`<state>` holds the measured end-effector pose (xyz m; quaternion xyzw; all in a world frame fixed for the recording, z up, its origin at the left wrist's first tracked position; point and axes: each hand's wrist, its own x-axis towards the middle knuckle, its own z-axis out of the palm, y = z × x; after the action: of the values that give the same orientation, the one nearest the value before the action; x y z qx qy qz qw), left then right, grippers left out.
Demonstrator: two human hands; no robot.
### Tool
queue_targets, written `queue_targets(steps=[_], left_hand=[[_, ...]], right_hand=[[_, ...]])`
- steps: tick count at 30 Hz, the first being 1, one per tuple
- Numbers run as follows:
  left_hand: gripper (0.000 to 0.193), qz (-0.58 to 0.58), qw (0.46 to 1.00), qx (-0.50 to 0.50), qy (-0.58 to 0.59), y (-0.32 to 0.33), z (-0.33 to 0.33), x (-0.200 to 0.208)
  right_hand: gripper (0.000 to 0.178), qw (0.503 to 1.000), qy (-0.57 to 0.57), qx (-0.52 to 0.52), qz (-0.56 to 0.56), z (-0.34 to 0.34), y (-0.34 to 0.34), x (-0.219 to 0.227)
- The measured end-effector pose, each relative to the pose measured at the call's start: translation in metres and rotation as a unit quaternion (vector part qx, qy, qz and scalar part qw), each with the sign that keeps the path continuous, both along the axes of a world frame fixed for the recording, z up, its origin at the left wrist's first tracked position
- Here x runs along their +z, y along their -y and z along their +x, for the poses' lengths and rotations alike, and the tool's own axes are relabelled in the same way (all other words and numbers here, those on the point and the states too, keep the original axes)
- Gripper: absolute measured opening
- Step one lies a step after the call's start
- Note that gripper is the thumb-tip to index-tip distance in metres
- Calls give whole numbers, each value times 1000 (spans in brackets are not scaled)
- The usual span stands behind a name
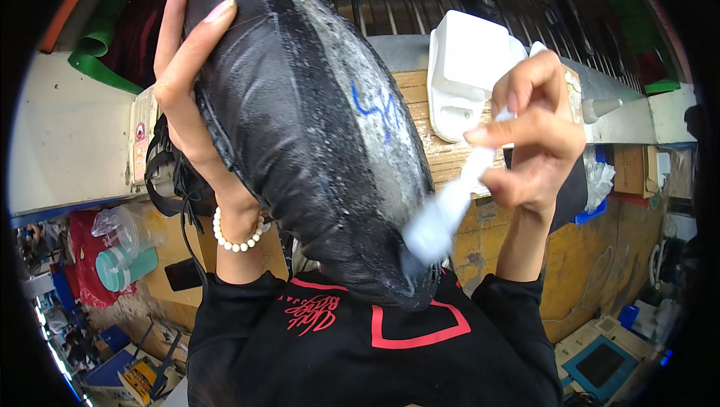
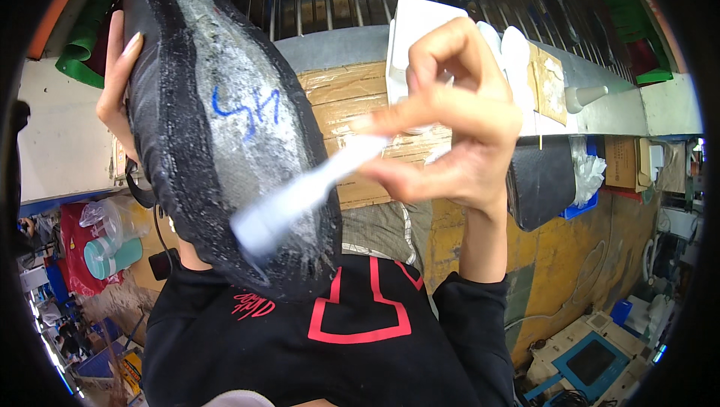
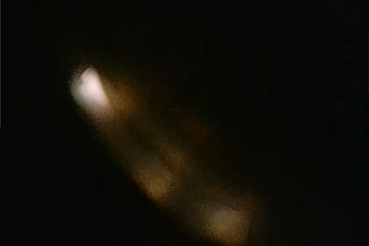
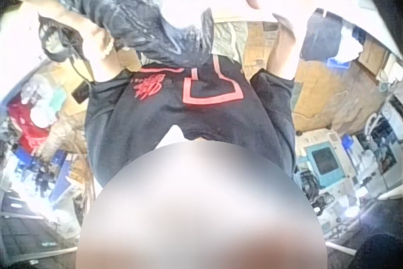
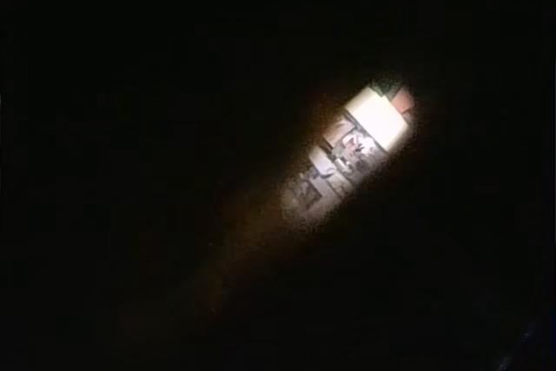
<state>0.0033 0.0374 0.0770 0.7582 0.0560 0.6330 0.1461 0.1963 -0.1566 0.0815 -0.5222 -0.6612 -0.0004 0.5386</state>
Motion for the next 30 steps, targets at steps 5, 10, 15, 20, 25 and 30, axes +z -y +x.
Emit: queue_targets(steps=[5,10,15,20,25,30], left_hand=[[65,-20,995,-78,-59,6,-6,5],[62,-35,996,-10,-76,0,-7,-6],[75,-116,990,-20,-74,-2,-11,-17],[74,-192,972,-31,-129,0,-16,-20],[78,-339,921,-144,-123,12,-16,-26],[80,-511,813,-234,-149,32,-22,-30]], right_hand=[[36,998,-10,-48,34,-1,-15,4],[36,999,7,10,31,4,-12,2],[38,999,-13,30,30,4,-9,-5],[39,999,-6,29,39,3,-15,-4],[40,998,-30,52,36,-1,-23,-1],[40,997,-16,55,59,-4,-39,2]])
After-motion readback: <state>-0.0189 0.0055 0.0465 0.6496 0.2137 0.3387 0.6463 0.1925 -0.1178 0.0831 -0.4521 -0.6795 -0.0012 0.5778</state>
